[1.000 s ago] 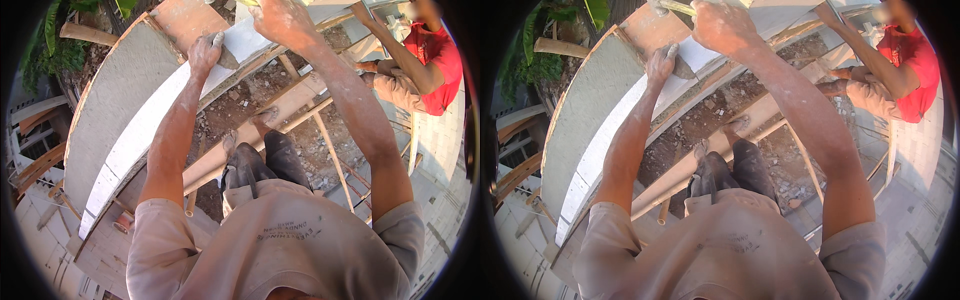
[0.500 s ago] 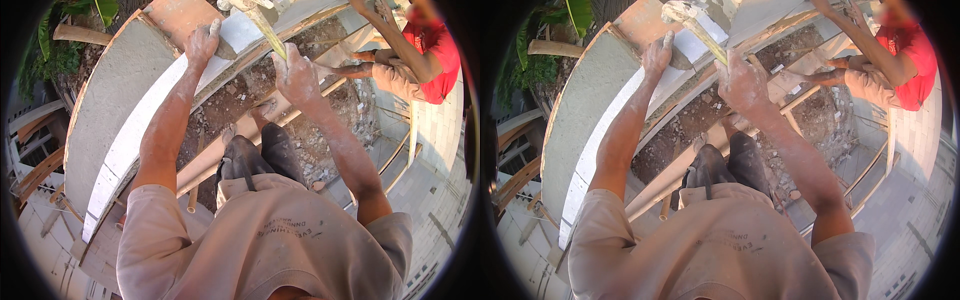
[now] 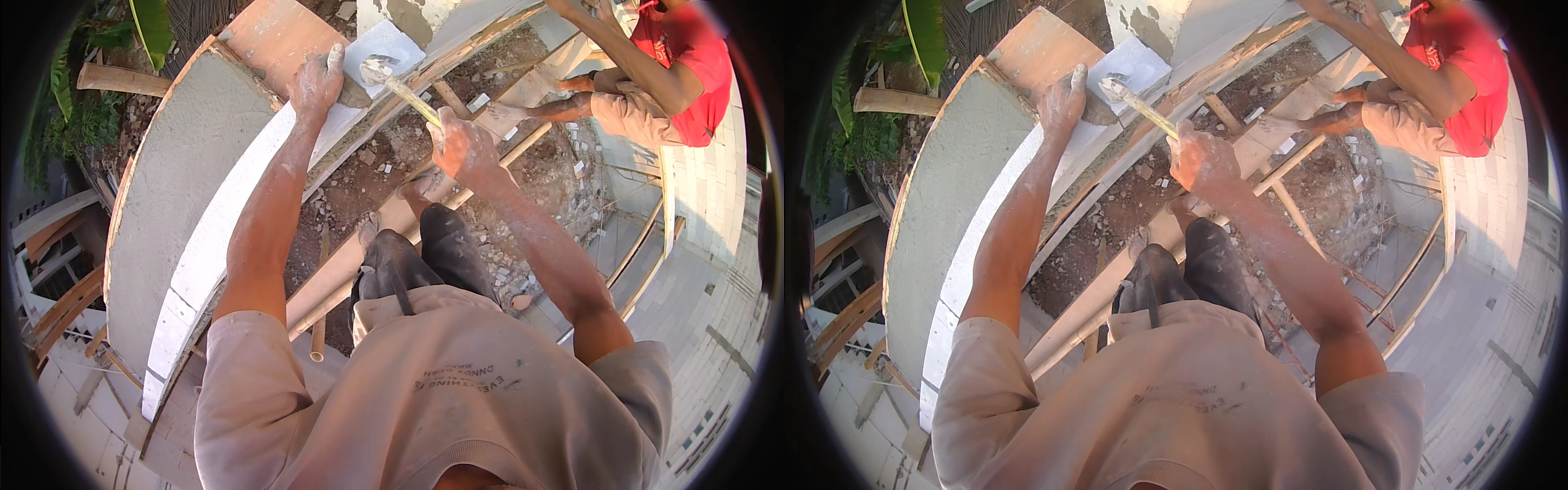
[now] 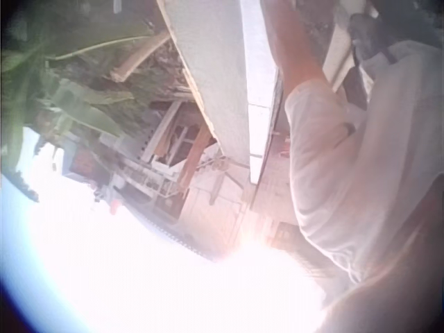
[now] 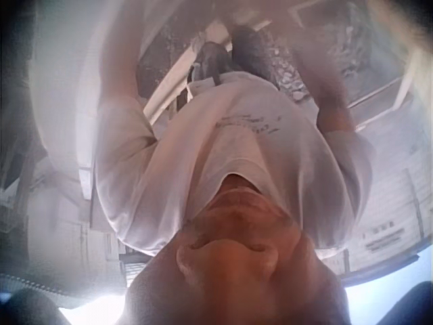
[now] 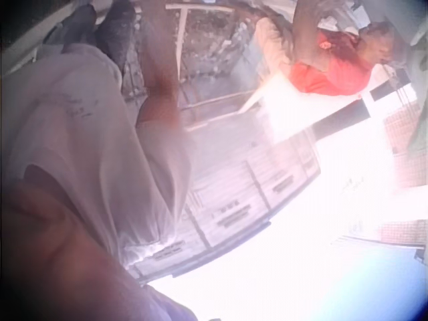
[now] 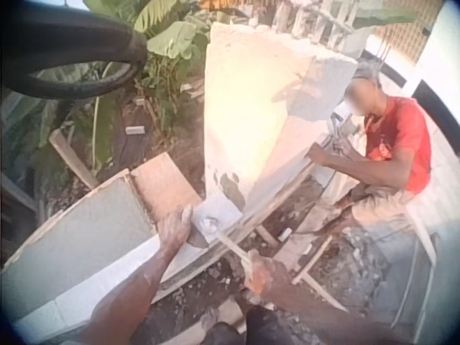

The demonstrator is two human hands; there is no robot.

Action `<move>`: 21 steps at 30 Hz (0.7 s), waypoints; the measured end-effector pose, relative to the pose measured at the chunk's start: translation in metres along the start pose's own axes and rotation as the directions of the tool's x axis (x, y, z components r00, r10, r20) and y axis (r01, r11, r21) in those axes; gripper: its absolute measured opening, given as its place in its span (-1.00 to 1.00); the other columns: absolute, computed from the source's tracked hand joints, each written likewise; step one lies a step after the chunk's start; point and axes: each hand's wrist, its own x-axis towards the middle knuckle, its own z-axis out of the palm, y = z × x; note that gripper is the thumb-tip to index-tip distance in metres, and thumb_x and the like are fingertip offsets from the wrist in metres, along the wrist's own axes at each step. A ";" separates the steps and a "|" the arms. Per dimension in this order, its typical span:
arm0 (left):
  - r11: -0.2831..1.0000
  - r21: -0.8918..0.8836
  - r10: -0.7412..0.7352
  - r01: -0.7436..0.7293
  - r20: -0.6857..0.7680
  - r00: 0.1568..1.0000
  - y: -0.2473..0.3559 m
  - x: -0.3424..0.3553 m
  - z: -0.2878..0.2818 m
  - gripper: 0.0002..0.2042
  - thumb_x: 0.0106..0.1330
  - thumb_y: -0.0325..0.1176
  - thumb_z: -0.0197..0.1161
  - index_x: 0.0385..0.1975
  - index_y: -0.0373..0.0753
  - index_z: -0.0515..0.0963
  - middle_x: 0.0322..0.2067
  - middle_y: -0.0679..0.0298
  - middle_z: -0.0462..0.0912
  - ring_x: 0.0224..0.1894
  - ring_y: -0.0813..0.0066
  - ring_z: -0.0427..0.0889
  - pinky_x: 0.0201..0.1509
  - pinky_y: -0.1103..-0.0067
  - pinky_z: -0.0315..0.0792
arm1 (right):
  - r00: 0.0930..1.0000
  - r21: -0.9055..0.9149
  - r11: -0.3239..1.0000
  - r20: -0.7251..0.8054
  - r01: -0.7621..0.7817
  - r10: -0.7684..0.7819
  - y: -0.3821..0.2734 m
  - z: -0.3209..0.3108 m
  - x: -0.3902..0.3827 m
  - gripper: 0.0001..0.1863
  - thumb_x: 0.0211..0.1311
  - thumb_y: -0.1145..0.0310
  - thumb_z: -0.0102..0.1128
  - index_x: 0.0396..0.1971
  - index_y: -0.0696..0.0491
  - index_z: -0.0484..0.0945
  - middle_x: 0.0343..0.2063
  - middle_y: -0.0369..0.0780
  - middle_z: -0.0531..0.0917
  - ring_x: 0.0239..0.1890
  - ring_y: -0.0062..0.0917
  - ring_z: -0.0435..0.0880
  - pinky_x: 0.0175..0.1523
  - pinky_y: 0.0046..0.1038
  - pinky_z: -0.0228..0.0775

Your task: The person installs white rectangular tiles onto a curved wall using a hammer and trowel. They apply mortar to the tiles, position them along the wall, and tap them into place. The person also scrapes excess mortar from the joints.

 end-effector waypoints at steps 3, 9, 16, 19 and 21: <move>0.999 0.034 0.016 -0.015 -0.028 0.999 -0.012 0.004 0.005 -0.44 0.37 0.21 -0.13 -0.11 -0.10 0.66 -0.14 0.02 0.68 -0.01 -0.05 0.60 0.09 0.16 0.40 | 0.993 0.222 0.971 -0.057 -0.090 0.106 -0.024 0.005 -0.004 -0.73 0.27 0.32 0.17 -0.19 0.17 0.37 -0.53 0.00 0.62 -0.39 -0.04 0.67 -0.29 -0.11 0.51; 0.989 0.148 0.015 -0.017 0.017 1.000 0.005 0.000 0.001 -0.50 0.31 0.20 0.00 -0.13 -0.09 0.62 -0.18 0.05 0.69 -0.06 -0.01 0.63 0.03 0.19 0.43 | 0.938 0.471 0.876 -0.246 -0.105 0.245 -0.048 0.036 -0.007 -0.71 0.27 0.41 0.14 -0.13 0.17 0.27 -0.44 0.09 0.61 -0.33 0.08 0.64 -0.24 -0.05 0.48; 0.982 0.187 -0.004 -0.001 0.027 1.000 0.004 0.007 0.003 -0.51 0.31 0.21 0.02 -0.25 -0.13 0.57 -0.25 0.04 0.69 -0.11 -0.06 0.63 -0.04 0.17 0.43 | 0.950 0.576 0.801 -0.126 -0.165 0.287 -0.054 0.039 0.008 -0.70 0.39 0.24 0.03 -0.23 0.23 0.33 -0.60 0.09 0.55 -0.41 0.06 0.64 -0.32 -0.03 0.45; 0.984 0.174 0.021 -0.023 0.013 1.000 0.003 0.005 0.007 -0.50 0.31 0.22 0.01 -0.26 -0.15 0.56 -0.27 0.01 0.69 -0.13 -0.09 0.62 -0.07 0.16 0.43 | 0.908 0.604 0.793 -0.287 -0.076 0.306 -0.057 0.043 0.001 -0.69 0.43 0.23 0.00 -0.23 0.24 0.35 -0.60 0.07 0.56 -0.47 0.04 0.65 -0.38 -0.07 0.46; 0.985 0.166 0.039 -0.038 0.000 0.999 0.008 0.006 0.008 -0.50 0.31 0.22 0.01 -0.27 -0.15 0.56 -0.27 0.01 0.69 -0.14 -0.10 0.62 -0.07 0.16 0.43 | 0.909 0.559 0.824 -0.288 -0.095 0.301 -0.044 0.062 0.006 -0.70 0.42 0.25 0.01 -0.24 0.24 0.36 -0.63 0.06 0.55 -0.51 0.03 0.64 -0.41 -0.07 0.45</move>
